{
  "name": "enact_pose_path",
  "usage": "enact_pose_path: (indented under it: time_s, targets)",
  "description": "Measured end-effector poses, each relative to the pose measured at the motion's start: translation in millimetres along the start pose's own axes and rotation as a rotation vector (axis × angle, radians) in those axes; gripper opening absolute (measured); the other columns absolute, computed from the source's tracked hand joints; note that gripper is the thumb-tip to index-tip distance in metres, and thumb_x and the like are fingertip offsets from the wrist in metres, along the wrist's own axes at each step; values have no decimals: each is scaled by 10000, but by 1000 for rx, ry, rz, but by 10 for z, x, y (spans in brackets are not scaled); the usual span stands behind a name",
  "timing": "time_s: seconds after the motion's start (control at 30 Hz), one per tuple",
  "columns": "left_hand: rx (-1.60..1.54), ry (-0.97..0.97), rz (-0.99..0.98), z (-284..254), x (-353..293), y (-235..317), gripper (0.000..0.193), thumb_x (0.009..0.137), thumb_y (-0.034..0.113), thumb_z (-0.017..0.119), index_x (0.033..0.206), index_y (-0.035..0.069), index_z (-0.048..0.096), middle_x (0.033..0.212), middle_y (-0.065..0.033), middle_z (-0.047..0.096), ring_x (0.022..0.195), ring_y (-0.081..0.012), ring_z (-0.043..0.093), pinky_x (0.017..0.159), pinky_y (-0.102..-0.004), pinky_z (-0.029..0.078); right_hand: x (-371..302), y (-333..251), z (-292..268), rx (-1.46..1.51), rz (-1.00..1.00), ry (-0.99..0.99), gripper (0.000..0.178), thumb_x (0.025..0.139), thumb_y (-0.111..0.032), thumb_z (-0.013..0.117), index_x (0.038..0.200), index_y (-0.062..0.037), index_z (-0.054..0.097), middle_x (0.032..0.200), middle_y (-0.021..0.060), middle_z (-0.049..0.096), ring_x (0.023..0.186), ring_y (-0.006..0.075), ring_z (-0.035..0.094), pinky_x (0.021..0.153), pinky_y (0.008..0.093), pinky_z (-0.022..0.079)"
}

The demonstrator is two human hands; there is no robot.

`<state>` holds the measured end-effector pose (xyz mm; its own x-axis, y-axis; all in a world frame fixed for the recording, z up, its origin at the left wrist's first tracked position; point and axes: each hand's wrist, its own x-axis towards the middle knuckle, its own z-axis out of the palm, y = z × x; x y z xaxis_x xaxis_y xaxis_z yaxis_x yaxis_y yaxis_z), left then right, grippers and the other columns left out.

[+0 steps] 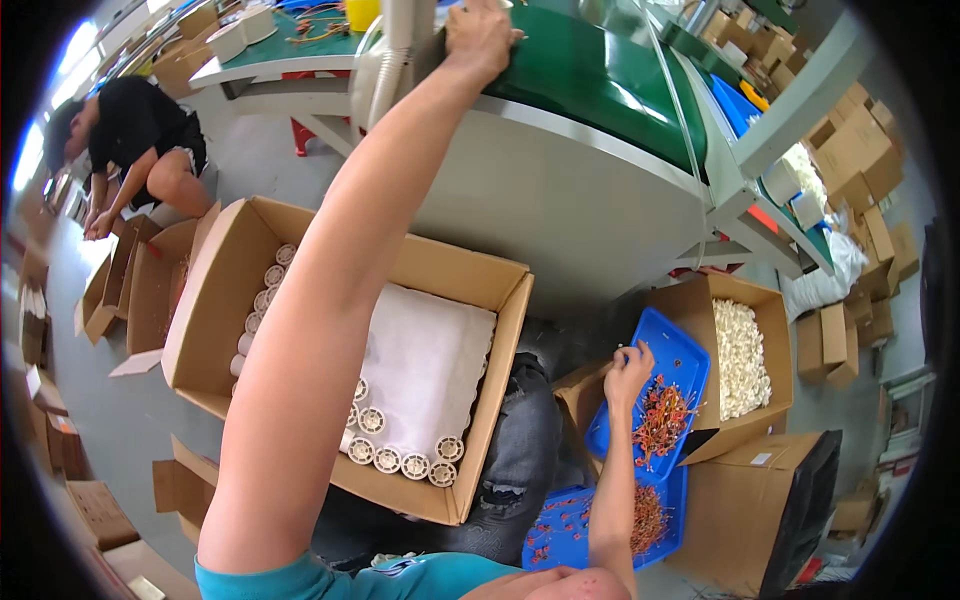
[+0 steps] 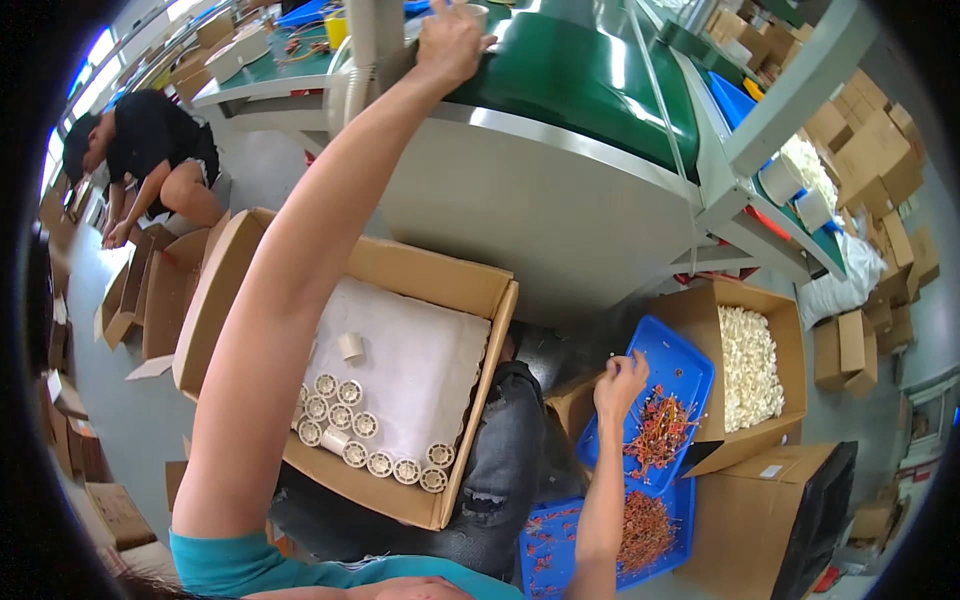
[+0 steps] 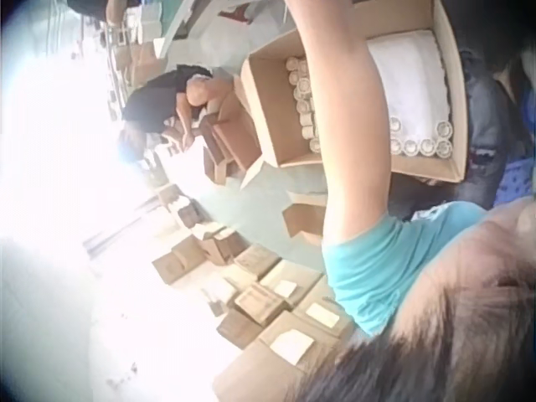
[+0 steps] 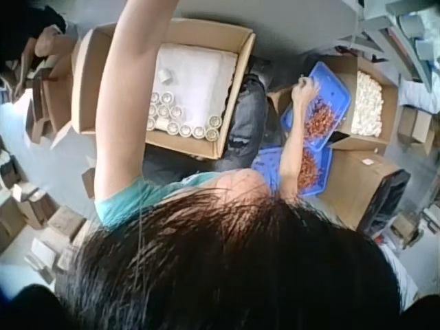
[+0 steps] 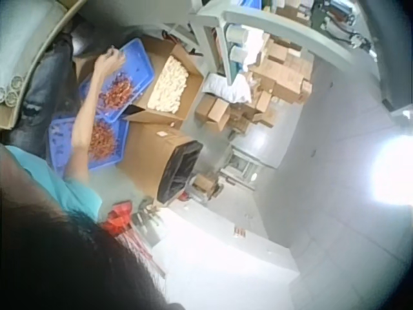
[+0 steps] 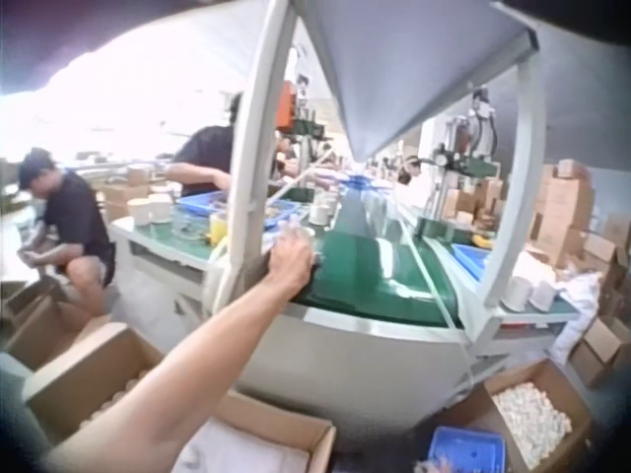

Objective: The person is placing small components into white cylindrical containers within a cardboard box.

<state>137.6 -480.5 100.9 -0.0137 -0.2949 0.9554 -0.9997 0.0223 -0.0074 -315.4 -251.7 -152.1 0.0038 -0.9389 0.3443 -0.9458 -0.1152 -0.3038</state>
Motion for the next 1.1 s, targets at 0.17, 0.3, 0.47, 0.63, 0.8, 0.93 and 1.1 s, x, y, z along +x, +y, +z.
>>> enact_pose_path:
  time_s: [0.17, 0.3, 0.47, 0.63, 0.8, 0.93, 1.1]
  targets:
    - [-86, -32, 229, -969, -122, 379, 446, 857, 226, 688, 1251, 79, 538, 1161, -145, 576, 1056, -319, 566, 858, -441, 480, -164, -215, -280, 1224, 282, 157, 135, 1048, -170, 452, 1028, -46, 501, 946, 121, 656, 888, 247, 660, 855, 386, 548]
    - [-412, -354, 343, -1767, -1157, 360, 399, 845, 190, 677, 1192, 72, 520, 1131, -143, 557, 1008, -322, 574, 854, -441, 473, -586, -661, -1000, 1516, 560, 121, 139, 1058, -243, 450, 1014, -115, 482, 725, 39, 538, 647, 163, 590, 591, 322, 555]
    - [-209, -1072, 45, -2521, -3269, -222, 634, 849, 421, 699, 1348, 96, 481, 1305, -182, 484, 1178, -346, 513, 956, -460, 438, -1115, -705, -1058, 1727, 776, -206, 114, 1044, -265, 485, 992, -165, 504, 649, -11, 456, 461, 94, 413, 369, 227, 344]
    - [-66, -1687, -30, -2669, -4195, -424, 777, 723, 376, 827, 1390, 147, 501, 1413, -161, 417, 1285, -367, 469, 1022, -494, 442, -1390, -1180, -1393, 1541, 658, -640, 451, 929, -21, 571, 1359, -88, 454, 873, 62, 597, 698, 92, 530, 525, 212, 402]
    - [-51, -1588, -29, -2568, -4482, -635, 728, 661, 334, 869, 1274, 74, 576, 1386, -153, 455, 1139, -360, 596, 887, -470, 547, -1601, -1629, -1664, 1357, 285, -628, 743, 816, 138, 623, 1452, -24, 275, 1025, 146, 608, 852, 171, 618, 738, 266, 545]
    - [-340, -1409, -370, -2827, -3232, -235, 609, 769, 430, 770, 1181, 16, 596, 1151, -176, 645, 907, -333, 688, 786, -405, 569, -1574, -1677, -1540, 1330, 318, -436, 638, 751, 164, 720, 1255, -1, 366, 981, 135, 598, 879, 213, 662, 814, 327, 575]
    - [-1146, -1166, -1190, -3867, -2388, 106, 581, 788, 451, 769, 1129, 4, 627, 980, -76, 676, 842, -199, 685, 783, -346, 557, -1530, -2089, -1583, 1417, 261, -630, 478, 763, 129, 746, 1142, 30, 473, 1002, 175, 673, 908, 216, 686, 838, 310, 570]
